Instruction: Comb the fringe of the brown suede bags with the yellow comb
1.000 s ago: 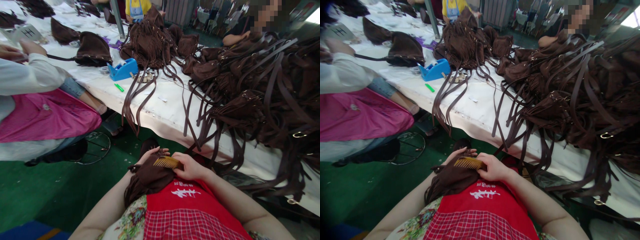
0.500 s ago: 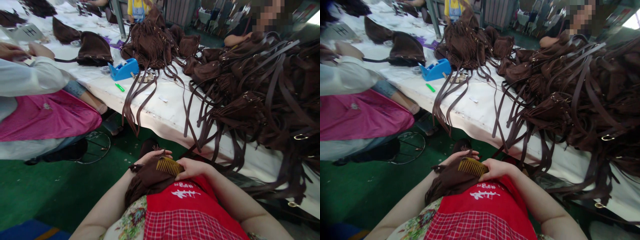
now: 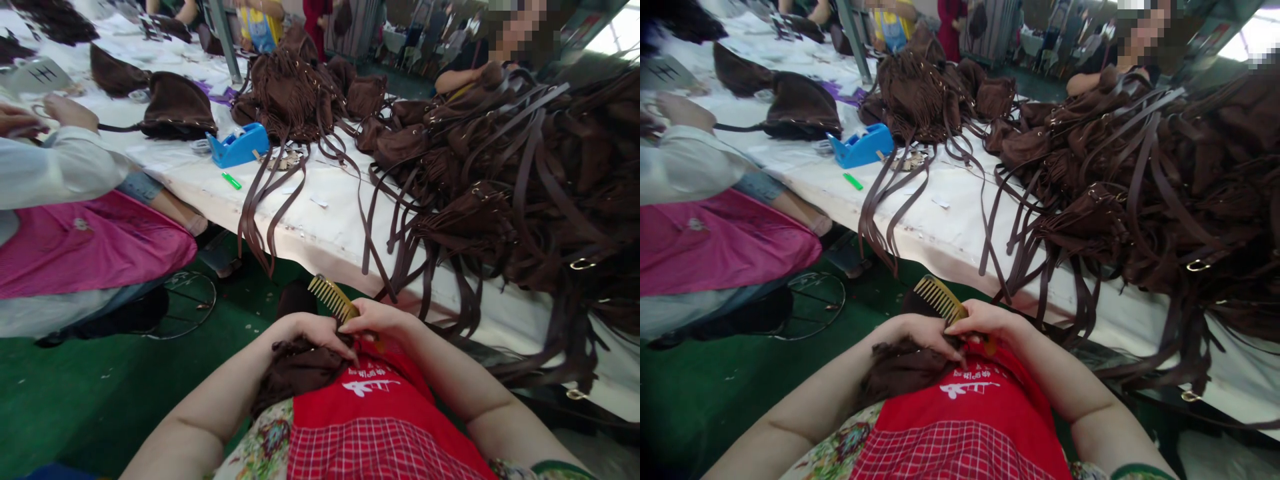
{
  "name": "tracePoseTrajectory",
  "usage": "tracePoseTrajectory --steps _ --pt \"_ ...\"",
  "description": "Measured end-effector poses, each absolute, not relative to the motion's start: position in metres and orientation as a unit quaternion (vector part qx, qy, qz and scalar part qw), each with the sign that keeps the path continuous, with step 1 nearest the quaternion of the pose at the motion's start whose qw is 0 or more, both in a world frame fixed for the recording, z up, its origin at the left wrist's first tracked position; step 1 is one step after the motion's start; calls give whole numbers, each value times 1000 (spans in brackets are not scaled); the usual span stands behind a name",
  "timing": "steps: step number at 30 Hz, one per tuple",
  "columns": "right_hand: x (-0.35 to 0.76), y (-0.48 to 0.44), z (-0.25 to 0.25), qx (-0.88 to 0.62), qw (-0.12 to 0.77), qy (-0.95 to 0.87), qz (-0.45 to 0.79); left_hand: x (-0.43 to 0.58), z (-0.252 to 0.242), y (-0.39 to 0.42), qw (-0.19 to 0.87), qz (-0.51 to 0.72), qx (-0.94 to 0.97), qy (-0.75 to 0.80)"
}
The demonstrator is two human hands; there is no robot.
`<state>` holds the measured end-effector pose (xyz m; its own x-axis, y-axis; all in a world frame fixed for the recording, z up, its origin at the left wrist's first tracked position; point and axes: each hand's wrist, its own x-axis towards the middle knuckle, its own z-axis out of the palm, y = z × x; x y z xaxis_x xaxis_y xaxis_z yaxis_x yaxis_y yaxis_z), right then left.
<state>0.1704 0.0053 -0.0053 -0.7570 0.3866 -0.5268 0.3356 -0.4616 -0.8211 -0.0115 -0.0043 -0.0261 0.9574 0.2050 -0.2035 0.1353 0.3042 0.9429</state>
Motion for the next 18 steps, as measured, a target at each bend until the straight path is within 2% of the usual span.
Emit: tracePoseTrajectory --steps 3,6,8,11,14,18 --pt "172 14 -3 -425 34 -618 660 -20 -36 -14 848 33 504 162" --pt "176 10 4 -502 116 -733 445 -38 -51 -24 875 104 428 202" --pt "174 -2 8 -492 139 -792 334 -47 -59 -29 874 160 403 221" --pt "164 -25 4 -449 45 -854 258 -53 -66 -33 870 204 386 229" --pt "150 -38 -9 -438 -54 -877 192 -54 -70 -37 866 192 408 215" --pt "140 -32 -32 -442 -87 -877 165 -54 -67 -38 847 196 449 204"
